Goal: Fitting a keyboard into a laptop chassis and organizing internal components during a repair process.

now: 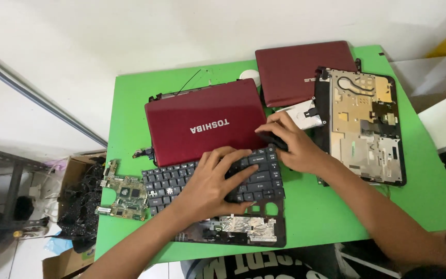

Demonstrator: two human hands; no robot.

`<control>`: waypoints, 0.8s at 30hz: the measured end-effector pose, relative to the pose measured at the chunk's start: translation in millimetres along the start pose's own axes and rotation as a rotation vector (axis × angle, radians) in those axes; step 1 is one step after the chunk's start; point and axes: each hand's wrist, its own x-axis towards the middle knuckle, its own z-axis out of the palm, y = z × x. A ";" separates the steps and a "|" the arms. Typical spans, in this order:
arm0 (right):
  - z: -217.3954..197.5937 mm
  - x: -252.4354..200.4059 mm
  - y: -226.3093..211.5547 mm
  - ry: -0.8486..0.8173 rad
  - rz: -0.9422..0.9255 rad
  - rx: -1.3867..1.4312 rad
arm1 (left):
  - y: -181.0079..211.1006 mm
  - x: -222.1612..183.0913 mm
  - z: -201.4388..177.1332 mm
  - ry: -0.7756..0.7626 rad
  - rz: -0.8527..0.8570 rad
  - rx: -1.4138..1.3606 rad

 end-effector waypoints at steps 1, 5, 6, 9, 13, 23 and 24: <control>-0.2 -2.2 4.1 0.000 0.004 0.002 | -4.4 -1.1 2.0 -0.003 -0.001 -0.003; -14.1 -2.5 -3.5 0.035 0.054 -0.030 | -24.6 -7.9 11.8 -0.094 -0.074 0.140; -20.0 -0.7 -11.3 0.042 0.073 -0.010 | -30.3 -10.6 14.5 -0.153 -0.110 0.157; -24.9 6.5 -33.7 0.020 0.075 0.037 | -36.0 -9.9 15.6 -0.169 -0.109 0.141; -1.8 -0.3 -15.4 -0.020 -0.002 -0.047 | -39.9 -13.2 22.8 -0.176 -0.077 0.127; 18.4 -4.2 8.7 -0.018 -0.031 -0.376 | -39.5 -9.9 23.5 -0.260 -0.154 0.097; 16.2 -3.3 5.1 -0.047 -0.048 -0.359 | -38.8 -9.1 22.2 -0.268 -0.163 0.086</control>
